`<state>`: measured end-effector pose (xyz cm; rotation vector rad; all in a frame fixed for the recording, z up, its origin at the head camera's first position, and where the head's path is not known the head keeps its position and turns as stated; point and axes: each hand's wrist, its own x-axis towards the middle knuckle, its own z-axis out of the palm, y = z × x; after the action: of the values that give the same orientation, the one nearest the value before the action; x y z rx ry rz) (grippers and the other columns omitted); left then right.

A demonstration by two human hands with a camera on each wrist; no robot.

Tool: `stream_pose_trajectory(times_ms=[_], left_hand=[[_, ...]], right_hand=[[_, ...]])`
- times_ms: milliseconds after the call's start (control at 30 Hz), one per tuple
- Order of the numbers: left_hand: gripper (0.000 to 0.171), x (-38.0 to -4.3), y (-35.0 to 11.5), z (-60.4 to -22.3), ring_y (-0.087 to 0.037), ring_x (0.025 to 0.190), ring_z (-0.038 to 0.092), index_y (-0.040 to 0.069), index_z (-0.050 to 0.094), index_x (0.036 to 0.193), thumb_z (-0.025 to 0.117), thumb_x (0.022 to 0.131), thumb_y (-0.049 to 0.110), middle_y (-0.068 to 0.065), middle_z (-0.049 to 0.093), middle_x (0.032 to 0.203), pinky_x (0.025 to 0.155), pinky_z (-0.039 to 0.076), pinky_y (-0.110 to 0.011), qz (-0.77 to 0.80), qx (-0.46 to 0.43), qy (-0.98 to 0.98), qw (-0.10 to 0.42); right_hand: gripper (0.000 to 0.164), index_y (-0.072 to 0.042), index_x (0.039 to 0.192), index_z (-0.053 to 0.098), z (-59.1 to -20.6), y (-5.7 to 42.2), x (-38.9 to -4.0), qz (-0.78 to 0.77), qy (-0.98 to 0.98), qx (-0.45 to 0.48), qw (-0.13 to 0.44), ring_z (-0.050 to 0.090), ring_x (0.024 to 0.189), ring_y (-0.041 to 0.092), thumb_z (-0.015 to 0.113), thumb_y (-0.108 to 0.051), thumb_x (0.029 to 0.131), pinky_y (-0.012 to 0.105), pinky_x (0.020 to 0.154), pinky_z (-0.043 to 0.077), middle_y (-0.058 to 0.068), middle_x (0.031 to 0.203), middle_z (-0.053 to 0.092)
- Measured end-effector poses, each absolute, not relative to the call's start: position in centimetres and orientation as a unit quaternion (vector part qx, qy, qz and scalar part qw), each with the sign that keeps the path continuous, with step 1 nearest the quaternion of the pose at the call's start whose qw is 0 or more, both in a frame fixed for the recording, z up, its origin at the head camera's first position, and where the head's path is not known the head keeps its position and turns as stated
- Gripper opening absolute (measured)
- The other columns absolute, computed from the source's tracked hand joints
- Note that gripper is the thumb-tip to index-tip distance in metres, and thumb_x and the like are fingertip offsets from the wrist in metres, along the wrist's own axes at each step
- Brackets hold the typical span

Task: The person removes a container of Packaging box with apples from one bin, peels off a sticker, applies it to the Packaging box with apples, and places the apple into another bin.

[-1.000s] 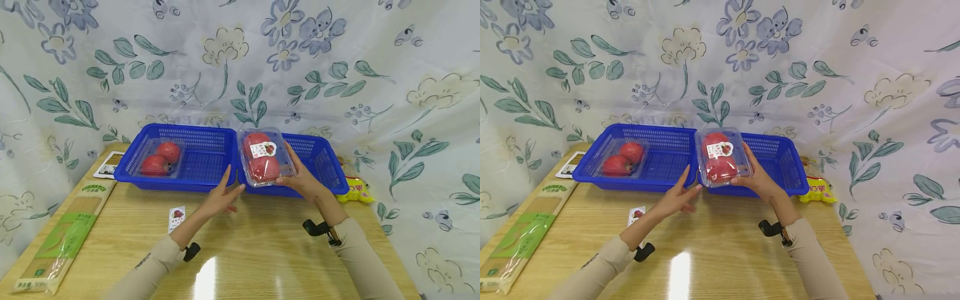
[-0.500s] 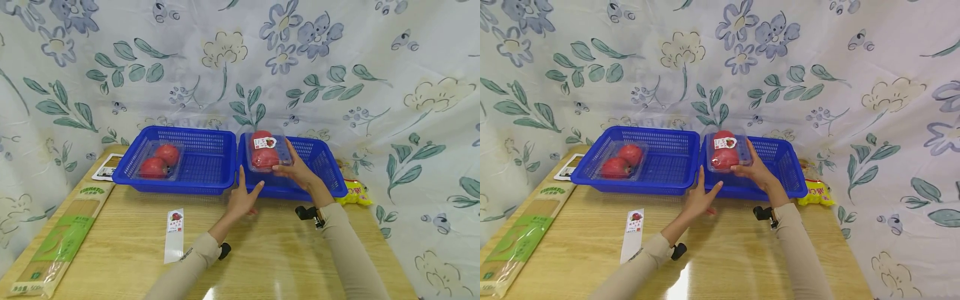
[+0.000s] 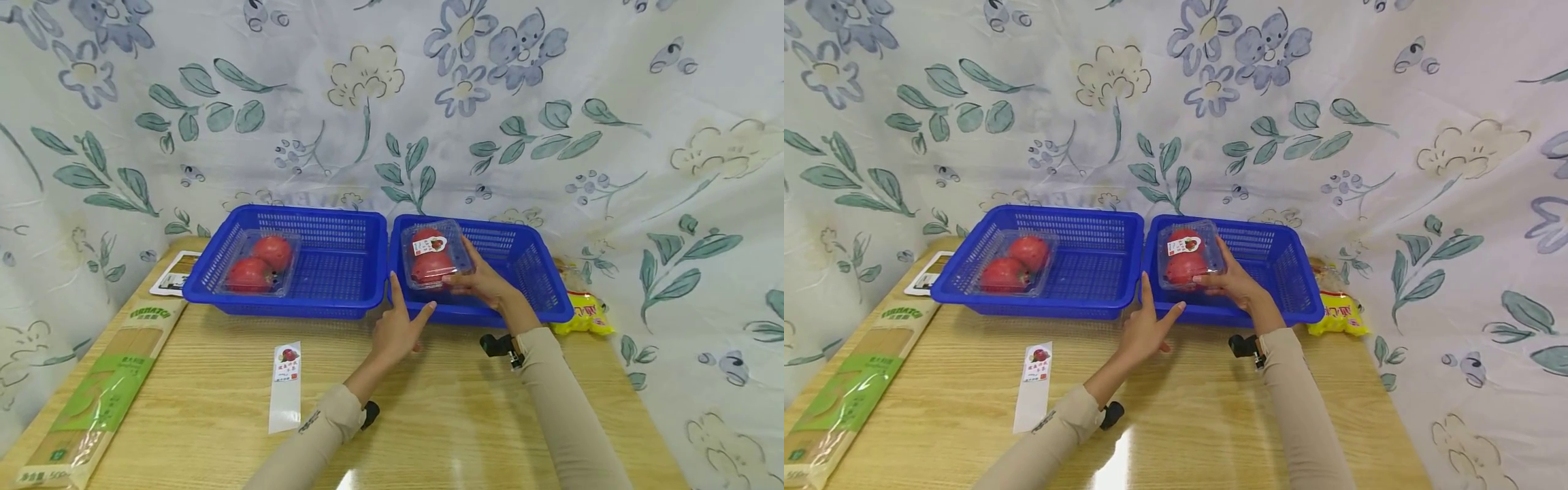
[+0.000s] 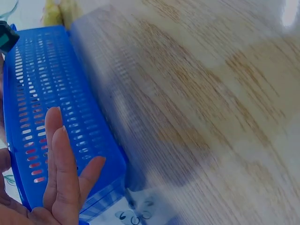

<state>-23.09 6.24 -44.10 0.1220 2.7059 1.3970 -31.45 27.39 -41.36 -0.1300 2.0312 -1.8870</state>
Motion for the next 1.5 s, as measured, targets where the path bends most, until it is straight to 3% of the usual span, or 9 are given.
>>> stream_pose_trajectory(times_ms=[133,367,567,900,1133,1367,1500], left_hand=[[0.103,-23.0,6.3,-43.9,-0.020,0.045,0.064,0.022,-0.020,0.157,0.047,0.094,0.068,0.001,0.059,0.046,0.051,0.048,-0.034,0.458,0.039,0.886,0.059],[0.102,-22.9,6.4,-44.0,-0.020,0.043,0.064,0.023,-0.021,0.157,0.048,0.095,0.066,0.001,0.059,0.047,0.051,0.048,-0.034,0.464,0.039,0.883,0.064],[0.101,-23.0,6.3,-44.1,-0.017,0.042,0.062,0.020,-0.019,0.157,0.049,0.096,0.063,0.002,0.059,0.046,0.056,0.051,-0.037,0.458,0.043,0.886,0.060],[0.102,-23.2,6.3,-44.1,-0.013,0.039,0.058,0.016,-0.019,0.157,0.048,0.096,0.064,0.001,0.059,0.046,0.058,0.053,-0.040,0.444,0.057,0.892,0.054],[0.103,-23.2,6.2,-44.2,-0.012,0.039,0.058,0.016,-0.020,0.157,0.047,0.096,0.064,0.001,0.060,0.047,0.062,0.054,-0.041,0.447,0.059,0.891,0.057],[0.102,-23.2,6.1,-44.2,-0.011,0.039,0.057,0.015,-0.019,0.157,0.048,0.097,0.063,0.001,0.059,0.046,0.061,0.054,-0.042,0.445,0.058,0.892,0.055],[0.102,-23.3,6.1,-44.3,-0.010,0.038,0.057,0.015,-0.019,0.157,0.048,0.097,0.063,0.002,0.059,0.045,0.061,0.053,-0.041,0.443,0.059,0.893,0.056]], right_hand=[[0.106,-0.039,0.158,-0.012,-41.6,27.4,-31.6,-0.664,0.724,-0.033,0.183,0.058,0.113,0.032,0.062,0.002,0.093,0.054,0.099,0.049,0.028,0.153,0.027],[0.110,-0.039,0.158,-0.012,-41.9,27.0,-31.9,-0.628,0.755,0.006,0.189,0.064,0.105,0.029,0.070,-0.006,0.091,0.049,0.096,0.052,0.022,0.163,0.005],[0.113,-0.041,0.156,-0.014,-42.0,26.5,-32.0,-0.618,0.760,0.016,0.201,0.055,0.122,0.040,0.071,-0.008,0.090,0.053,0.102,0.046,0.021,0.163,0.007],[0.116,-0.040,0.154,-0.022,-42.1,26.4,-31.8,-0.579,0.786,0.016,0.217,0.056,0.119,0.039,0.072,-0.010,0.091,0.052,0.104,0.045,0.021,0.164,-0.005],[0.121,-0.037,0.152,-0.027,-42.4,26.3,-32.0,-0.568,0.790,0.022,0.231,0.041,0.137,0.046,0.073,-0.012,0.090,0.054,0.108,0.041,0.021,0.164,-0.010],[0.122,-0.036,0.152,-0.028,-42.4,26.3,-32.1,-0.545,0.804,0.024,0.236,0.028,0.144,0.048,0.074,-0.014,0.090,0.057,0.111,0.036,0.018,0.164,-0.015],[0.122,-0.033,0.154,-0.025,-42.3,26.2,-32.2,-0.510,0.828,0.033,0.231,0.008,0.150,0.046,0.077,-0.019,0.088,0.059,0.116,0.025,0.018,0.165,-0.014]])
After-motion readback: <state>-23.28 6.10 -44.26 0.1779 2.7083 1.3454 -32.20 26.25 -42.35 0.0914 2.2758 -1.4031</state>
